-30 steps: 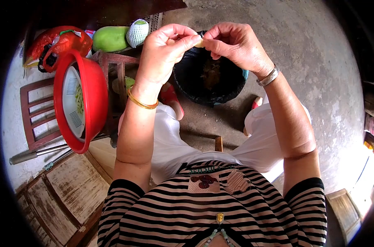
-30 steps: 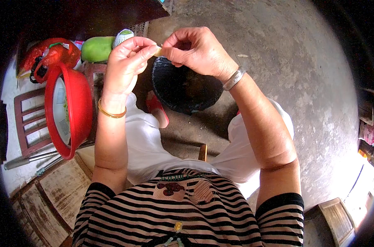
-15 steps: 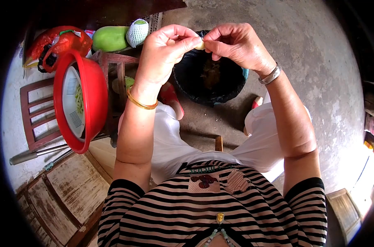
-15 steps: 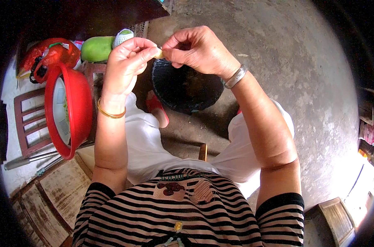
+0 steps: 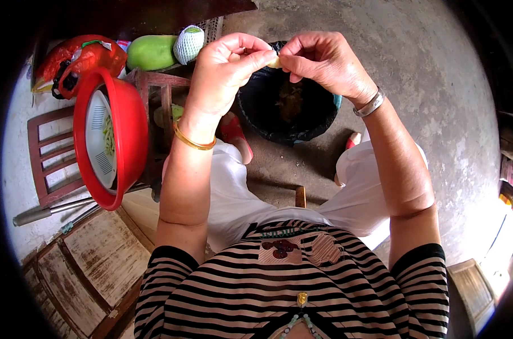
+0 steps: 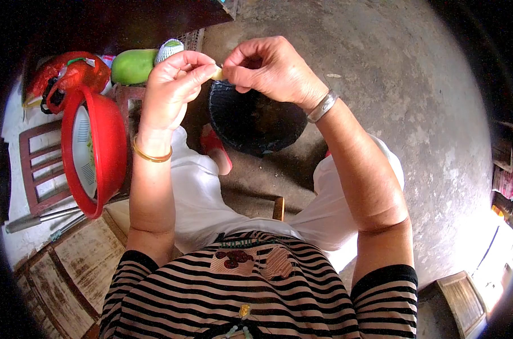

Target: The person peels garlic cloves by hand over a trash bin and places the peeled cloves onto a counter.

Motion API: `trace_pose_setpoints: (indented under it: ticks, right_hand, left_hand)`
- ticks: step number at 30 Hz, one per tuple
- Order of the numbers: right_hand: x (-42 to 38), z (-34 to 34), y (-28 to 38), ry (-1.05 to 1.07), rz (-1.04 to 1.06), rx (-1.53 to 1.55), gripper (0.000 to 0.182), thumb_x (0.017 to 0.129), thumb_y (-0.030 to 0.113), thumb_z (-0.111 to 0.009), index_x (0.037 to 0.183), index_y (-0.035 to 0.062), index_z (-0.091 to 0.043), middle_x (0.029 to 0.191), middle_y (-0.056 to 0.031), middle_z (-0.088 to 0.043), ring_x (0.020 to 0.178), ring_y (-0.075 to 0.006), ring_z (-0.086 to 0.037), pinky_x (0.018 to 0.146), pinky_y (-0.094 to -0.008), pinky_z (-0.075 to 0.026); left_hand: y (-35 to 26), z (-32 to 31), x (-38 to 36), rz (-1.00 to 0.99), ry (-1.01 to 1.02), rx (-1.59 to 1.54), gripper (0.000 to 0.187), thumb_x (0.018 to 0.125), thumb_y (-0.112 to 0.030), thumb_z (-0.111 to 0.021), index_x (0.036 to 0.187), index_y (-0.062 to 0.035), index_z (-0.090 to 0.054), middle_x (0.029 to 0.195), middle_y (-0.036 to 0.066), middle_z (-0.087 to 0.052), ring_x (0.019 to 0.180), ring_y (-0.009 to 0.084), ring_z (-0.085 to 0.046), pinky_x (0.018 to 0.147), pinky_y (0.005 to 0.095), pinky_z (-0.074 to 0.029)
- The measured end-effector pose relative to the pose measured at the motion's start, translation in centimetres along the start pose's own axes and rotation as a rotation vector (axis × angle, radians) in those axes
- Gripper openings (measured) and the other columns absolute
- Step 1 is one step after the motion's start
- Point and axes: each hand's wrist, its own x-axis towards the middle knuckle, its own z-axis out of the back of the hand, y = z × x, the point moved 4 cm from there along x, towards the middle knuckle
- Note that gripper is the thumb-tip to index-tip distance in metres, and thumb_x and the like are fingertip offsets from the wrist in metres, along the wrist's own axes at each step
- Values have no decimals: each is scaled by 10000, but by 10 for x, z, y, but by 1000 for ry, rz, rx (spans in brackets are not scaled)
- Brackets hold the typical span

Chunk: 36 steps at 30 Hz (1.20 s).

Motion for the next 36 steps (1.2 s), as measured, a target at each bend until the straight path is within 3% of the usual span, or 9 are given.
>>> trace_pose_setpoints:
  ticks: [4,7,11,22,25,31,36]
  right_hand:
    - [0,-1,-1,-17,-21,-6,139,795,116,-680,836,-12,-645,704,-19,-624,615,-75,-587,590,-210,-503]
    - [-1,-2,-1,-32,-4,-14,121,786,99,-676,817,-13,-643,688,-14,-617,603,-73,-577,578,-208,-493]
    - [0,-3,-1,-54,8,-36,95,776,77,-661,800,-13,-640,676,-10,-610,593,-69,-563,567,-207,-483]
    - [1,-4,-4,-109,43,-78,87,772,71,-644,811,-7,-638,676,-9,-615,603,-63,-563,573,-209,-483]
    - [2,-4,-4,-136,50,-78,120,800,104,-644,838,-9,-632,694,-15,-618,607,-71,-574,582,-212,-490]
    - [1,-2,-2,-64,-39,87,208,849,192,-634,898,-10,-618,757,-28,-615,645,-85,-592,617,-219,-507]
    - [-1,-3,-1,-37,-87,143,217,858,202,-624,912,-9,-616,765,-24,-611,661,-84,-586,635,-219,-508]
  left_hand:
    - [1,1,1,17,12,13,99,823,-60,-636,904,-7,-615,809,48,-641,640,16,-536,510,125,-382]
    - [-2,-4,0,-8,-3,-20,95,823,-26,-626,905,17,-607,833,75,-638,734,81,-600,644,173,-483]
    - [-2,-3,0,0,-27,22,92,818,0,-620,903,30,-602,846,89,-636,796,130,-623,750,219,-507]
    - [-4,-5,0,-39,-91,74,88,803,6,-638,881,30,-606,825,82,-641,758,114,-611,732,212,-505]
    - [-7,-6,0,-97,-106,90,97,805,-11,-644,892,19,-614,823,71,-650,709,77,-599,637,168,-481]
    - [-1,0,2,-42,-56,-100,111,818,-70,-652,909,-11,-625,815,38,-658,574,-17,-507,436,112,-280]
    - [0,1,2,-39,-64,-129,108,824,-75,-647,907,-12,-622,794,38,-658,539,-22,-464,428,113,-270]
